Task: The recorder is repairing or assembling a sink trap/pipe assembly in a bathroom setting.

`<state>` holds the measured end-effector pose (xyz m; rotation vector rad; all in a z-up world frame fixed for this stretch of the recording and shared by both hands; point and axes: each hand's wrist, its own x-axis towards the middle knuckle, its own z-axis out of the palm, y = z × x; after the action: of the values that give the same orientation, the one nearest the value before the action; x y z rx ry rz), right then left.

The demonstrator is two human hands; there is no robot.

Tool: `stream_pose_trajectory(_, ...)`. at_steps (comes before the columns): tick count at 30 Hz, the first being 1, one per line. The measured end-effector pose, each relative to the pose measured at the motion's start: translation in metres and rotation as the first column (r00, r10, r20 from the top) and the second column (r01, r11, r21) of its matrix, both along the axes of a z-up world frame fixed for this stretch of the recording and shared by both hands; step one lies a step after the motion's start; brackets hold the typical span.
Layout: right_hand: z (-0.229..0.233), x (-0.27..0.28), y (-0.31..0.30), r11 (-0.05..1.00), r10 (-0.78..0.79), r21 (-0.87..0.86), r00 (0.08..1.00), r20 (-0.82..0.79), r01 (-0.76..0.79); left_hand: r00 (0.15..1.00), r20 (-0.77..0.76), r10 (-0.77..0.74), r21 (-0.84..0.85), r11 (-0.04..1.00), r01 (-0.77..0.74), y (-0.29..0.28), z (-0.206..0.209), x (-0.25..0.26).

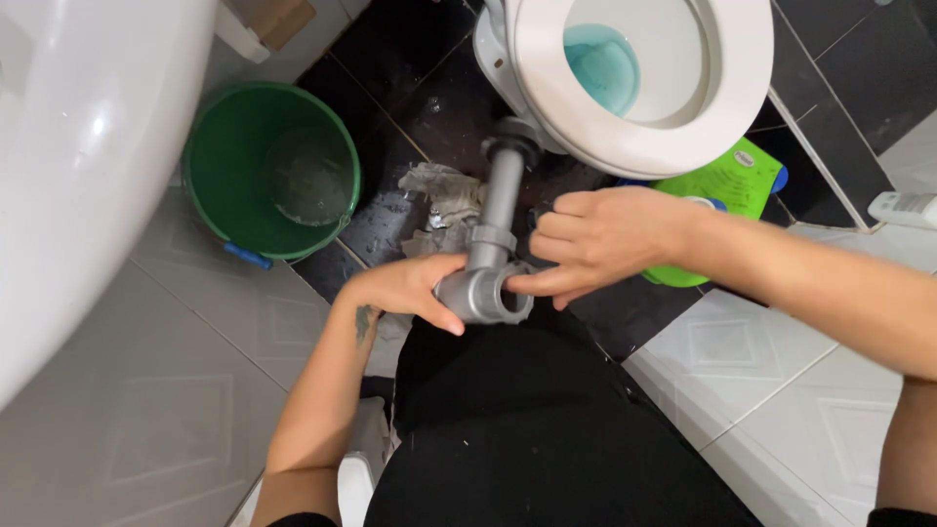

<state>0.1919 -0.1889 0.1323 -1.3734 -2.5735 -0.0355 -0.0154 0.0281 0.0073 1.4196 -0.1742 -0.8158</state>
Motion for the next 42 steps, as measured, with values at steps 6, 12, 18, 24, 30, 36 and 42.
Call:
stream_pose_trajectory(6,-0.011,-0.004,-0.005,0.999,0.032,-0.017,0.998,-0.045,-0.033,0.994,0.055,0.091,-0.032,0.995,-0.090,-0.003,0.010,0.000)
stream_pose_trajectory(12,-0.053,-0.055,-0.035,0.802,-0.556,-0.497,0.717,-0.420,0.331,0.811,0.424,0.403,0.258,0.804,-0.535,-0.010,-0.018,-0.008)
stream_pose_trajectory(18,-0.066,-0.105,-0.040,0.478,-0.863,-0.878,-0.183,-0.471,0.003,0.729,0.543,0.418,0.373,0.657,-0.655,-0.027,-0.028,-0.003)
stream_pose_trajectory(24,-0.065,-0.103,-0.029,0.648,-0.559,-0.631,-0.829,-0.014,-0.426,0.670,0.698,0.252,0.490,0.515,-0.704,-0.033,-0.040,-0.007)
stream_pose_trajectory(30,-0.080,-0.119,-0.037,0.615,-0.641,-0.741,-0.718,-0.271,-0.269,0.672,0.701,0.237,0.481,0.538,-0.692,-0.024,-0.042,-0.008)
stream_pose_trajectory(36,-0.069,-0.072,-0.043,0.759,-0.649,-0.398,0.650,-0.396,0.516,0.867,0.362,0.343,0.366,0.803,-0.471,-0.010,-0.010,-0.010)
stream_pose_trajectory(42,-0.027,-0.018,-0.016,0.980,-0.198,-0.023,0.971,-0.137,0.197,0.943,0.230,0.241,0.062,0.963,-0.261,-0.015,-0.024,-0.019)
